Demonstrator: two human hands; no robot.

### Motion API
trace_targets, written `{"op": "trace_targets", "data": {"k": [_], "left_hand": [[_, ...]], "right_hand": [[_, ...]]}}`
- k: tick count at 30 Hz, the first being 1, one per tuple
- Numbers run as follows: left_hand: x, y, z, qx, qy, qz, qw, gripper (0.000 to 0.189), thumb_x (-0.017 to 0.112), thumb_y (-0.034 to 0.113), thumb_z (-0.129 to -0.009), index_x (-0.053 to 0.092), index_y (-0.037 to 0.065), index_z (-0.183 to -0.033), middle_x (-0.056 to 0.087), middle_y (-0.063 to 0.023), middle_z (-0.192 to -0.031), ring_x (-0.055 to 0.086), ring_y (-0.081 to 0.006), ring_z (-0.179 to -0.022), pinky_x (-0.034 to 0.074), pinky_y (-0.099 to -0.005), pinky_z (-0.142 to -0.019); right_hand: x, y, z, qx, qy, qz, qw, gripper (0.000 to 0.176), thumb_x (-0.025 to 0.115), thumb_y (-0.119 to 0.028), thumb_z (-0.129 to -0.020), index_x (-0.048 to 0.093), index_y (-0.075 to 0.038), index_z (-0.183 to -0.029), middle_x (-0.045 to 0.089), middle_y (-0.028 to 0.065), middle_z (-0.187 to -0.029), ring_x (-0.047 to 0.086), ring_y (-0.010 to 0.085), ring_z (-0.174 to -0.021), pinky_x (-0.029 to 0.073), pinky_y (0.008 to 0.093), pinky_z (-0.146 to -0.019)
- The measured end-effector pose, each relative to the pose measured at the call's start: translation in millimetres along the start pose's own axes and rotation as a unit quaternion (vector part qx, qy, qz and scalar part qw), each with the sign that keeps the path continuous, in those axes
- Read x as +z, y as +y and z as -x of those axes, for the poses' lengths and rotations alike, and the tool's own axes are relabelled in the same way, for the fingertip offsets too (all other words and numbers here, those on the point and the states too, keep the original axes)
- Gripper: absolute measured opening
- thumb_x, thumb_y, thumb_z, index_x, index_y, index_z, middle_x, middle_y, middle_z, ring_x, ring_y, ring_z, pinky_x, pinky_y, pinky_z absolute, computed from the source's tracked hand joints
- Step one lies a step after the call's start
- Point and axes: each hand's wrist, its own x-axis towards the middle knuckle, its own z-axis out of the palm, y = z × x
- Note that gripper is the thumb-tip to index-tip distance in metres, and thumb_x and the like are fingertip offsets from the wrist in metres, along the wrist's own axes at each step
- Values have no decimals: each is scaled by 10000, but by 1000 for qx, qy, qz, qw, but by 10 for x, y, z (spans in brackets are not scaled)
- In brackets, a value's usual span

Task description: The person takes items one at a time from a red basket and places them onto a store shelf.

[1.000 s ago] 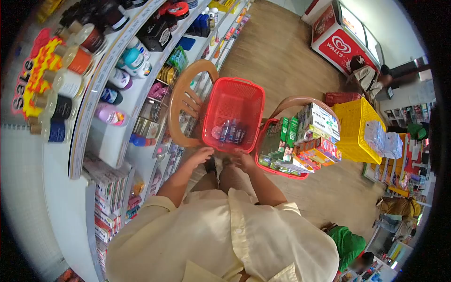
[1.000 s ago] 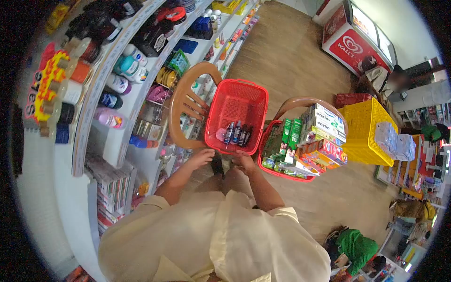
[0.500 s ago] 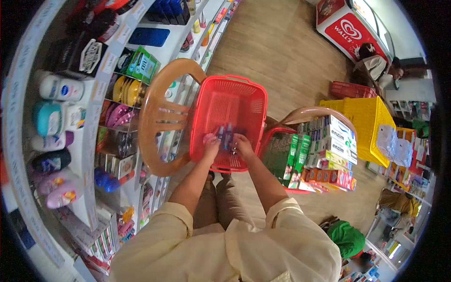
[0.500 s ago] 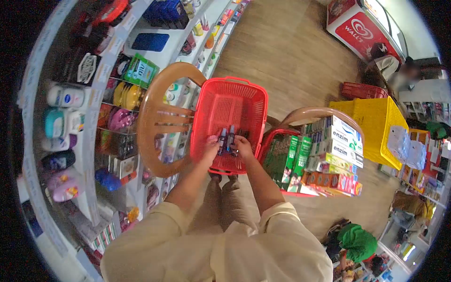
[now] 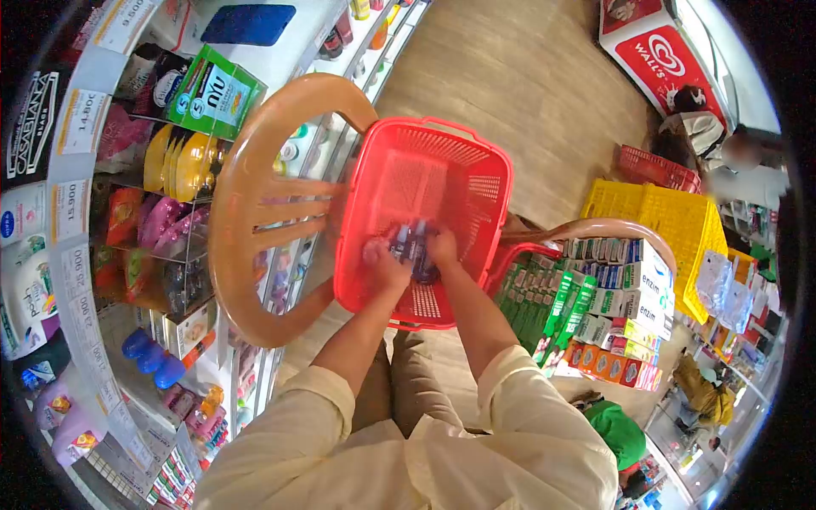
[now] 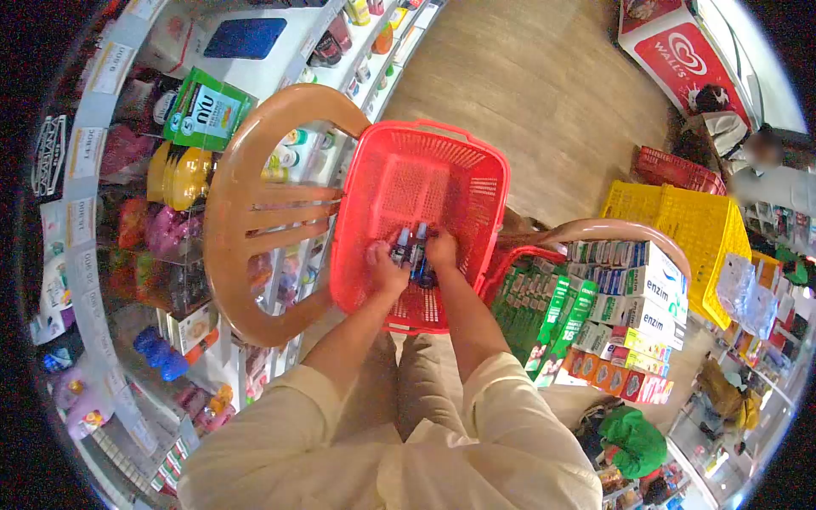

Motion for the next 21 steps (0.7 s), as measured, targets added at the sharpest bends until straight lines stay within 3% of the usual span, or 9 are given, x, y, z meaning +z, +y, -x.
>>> {"op": "trace_targets", "data": {"k": [3, 5, 8, 9, 11, 12, 14, 19, 21], "left_hand": [[-39, 208, 88, -15, 16, -71, 997, 589, 670, 196, -611, 414, 8, -1107, 431, -205, -1130, 399, -356, -1093, 283, -448, -963], [119, 132, 125, -128, -123, -18, 984, 526, 670, 197, -625, 426, 31, -1059, 437, -209, -1086, 433, -369, -1052, 338, -457, -909], [350, -21, 240, -96, -147, -21, 984, 496, 666, 193, -636, 436, 31, -1044, 433, -227, -1091, 459, -377, -1012, 384, -447, -850], [736, -324, 259, -127, -134, 94, 978, 482, 664, 193, -638, 443, 24, -1031, 440, -232, -1078, 464, -380, -1002, 387, -441, -845], [1480, -909, 298, -184, -91, 325, 923, 456, 661, 193, -642, 456, 8, -1005, 456, -242, -1053, 474, -387, -981, 394, -428, -835], [1083, -607, 318, -151, -115, 232, 954, 450, 660, 196, -646, 463, 6, -1003, 465, -246, -1035, 478, -395, -970, 397, -433, -828], [168, 98, 348, -77, -147, 34, 986, 439, 656, 203, -652, 477, 2, -998, 483, -255, -999, 487, -412, -949, 403, -442, -814], [-69, 199, 362, -28, -170, 66, 983, 450, 638, 203, -678, 480, 23, -1059, 527, -242, -976, 512, -410, -926, 412, -446, -801], [-251, 293, 370, -8, -178, 59, 982, 463, 634, 201, -685, 474, 25, -1083, 538, -234, -985, 522, -402, -922, 416, -445, -797]], "right_hand": [[-5, 4, 46, -33, 4, -23, 999, 295, 494, -95, -719, 566, -20, -995, 603, 205, -916, 586, 330, -856, 455, 367, -770], [-29, -84, 92, -28, 31, -31, 999, 244, 475, -126, -752, 566, -42, -962, 603, 206, -907, 585, 349, -844, 457, 394, -759], [-20, -63, 116, -3, -1, 78, 997, 279, 457, -172, -787, 512, -82, -1046, 591, 242, -884, 573, 394, -836, 453, 438, -745], [-49, -129, 156, -4, 2, 79, 997, 279, 457, -172, -787, 512, -82, -1046, 591, 242, -884, 573, 394, -836, 453, 438, -745], [-142, -299, 291, 91, -54, 83, 991, 369, 451, -214, -808, 403, -112, -1160, 577, 277, -870, 552, 433, -850, 435, 484, -742], [-191, -305, 342, 58, -71, 89, 992, 422, 458, -212, -814, 323, -141, -1208, 559, 315, -851, 543, 455, -844, 421, 510, -743], [-230, -297, 407, 38, -71, 93, 992, 419, 460, -213, -817, 323, -158, -1209, 558, 308, -874, 545, 453, -844, 423, 510, -742], [-378, -382, 609, -34, -97, 38, 994, 435, 480, -190, -810, 325, -201, -1216, 550, 284, -956, 534, 452, -876, 433, 491, -754], [-471, -506, 716, -63, -93, 22, 993, 444, 509, -160, -809, 344, -206, -1218, 565, 236, -985, 565, 381, -902, 453, 447, -749]]}}
